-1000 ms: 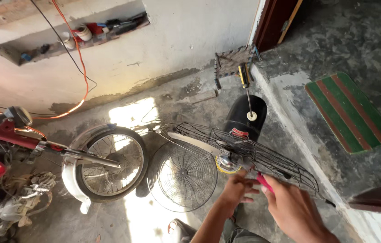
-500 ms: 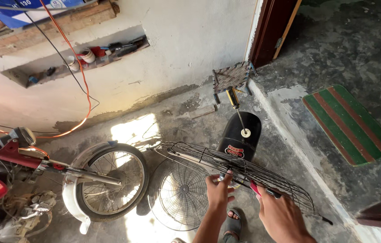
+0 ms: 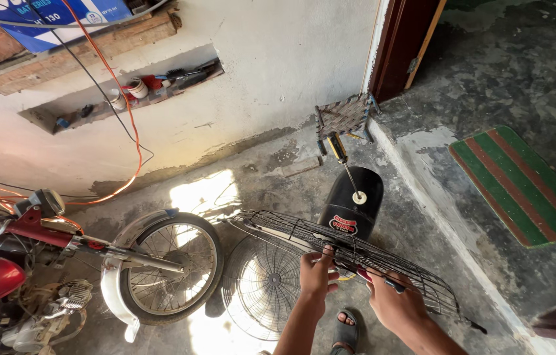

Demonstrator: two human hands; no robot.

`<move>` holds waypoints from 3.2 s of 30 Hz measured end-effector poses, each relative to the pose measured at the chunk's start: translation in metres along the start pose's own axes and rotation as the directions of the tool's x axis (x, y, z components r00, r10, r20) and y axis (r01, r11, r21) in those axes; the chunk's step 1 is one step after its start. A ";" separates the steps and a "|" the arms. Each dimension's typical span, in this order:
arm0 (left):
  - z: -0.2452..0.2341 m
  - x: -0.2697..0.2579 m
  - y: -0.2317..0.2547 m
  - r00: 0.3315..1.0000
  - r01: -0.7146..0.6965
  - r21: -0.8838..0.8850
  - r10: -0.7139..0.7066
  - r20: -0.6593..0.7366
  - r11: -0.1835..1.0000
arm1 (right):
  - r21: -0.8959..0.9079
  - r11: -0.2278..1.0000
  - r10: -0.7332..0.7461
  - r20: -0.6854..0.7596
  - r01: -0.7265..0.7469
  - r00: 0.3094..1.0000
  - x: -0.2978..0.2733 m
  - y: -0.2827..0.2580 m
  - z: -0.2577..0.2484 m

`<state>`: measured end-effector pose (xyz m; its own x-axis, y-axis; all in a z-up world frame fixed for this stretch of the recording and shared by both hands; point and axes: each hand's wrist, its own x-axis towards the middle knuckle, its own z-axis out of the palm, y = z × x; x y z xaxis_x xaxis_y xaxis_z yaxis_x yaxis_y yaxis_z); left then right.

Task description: The person uses pliers and a screwdriver to remove the front grille and fan blades from an electric fan. They then reattach the fan blades and secure them with a nut, leaving the front grille off.

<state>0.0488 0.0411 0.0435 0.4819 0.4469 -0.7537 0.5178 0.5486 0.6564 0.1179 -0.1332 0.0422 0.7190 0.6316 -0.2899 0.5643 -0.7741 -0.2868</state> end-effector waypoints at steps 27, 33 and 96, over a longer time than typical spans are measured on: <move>-0.004 0.008 -0.011 1.000 -0.029 0.023 0.029 -0.010 0.999 | 0.056 0.990 0.119 0.141 -0.127 0.983 0.047 -0.037 -0.010; -0.006 0.011 -0.013 0.991 -0.083 0.039 0.086 -0.098 0.996 | 0.084 0.975 0.185 0.206 -0.206 0.961 0.048 -0.047 -0.027; -0.028 -0.018 0.026 0.812 -0.526 0.032 0.513 -0.278 0.850 | -0.016 0.990 0.144 0.179 -0.143 0.973 0.061 -0.043 -0.010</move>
<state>0.0340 0.0666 0.0735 0.4609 0.8407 -0.2842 0.2091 0.2084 0.9554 0.1417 -0.0618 0.0457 0.7086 0.5111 -0.4865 0.4620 -0.8572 -0.2276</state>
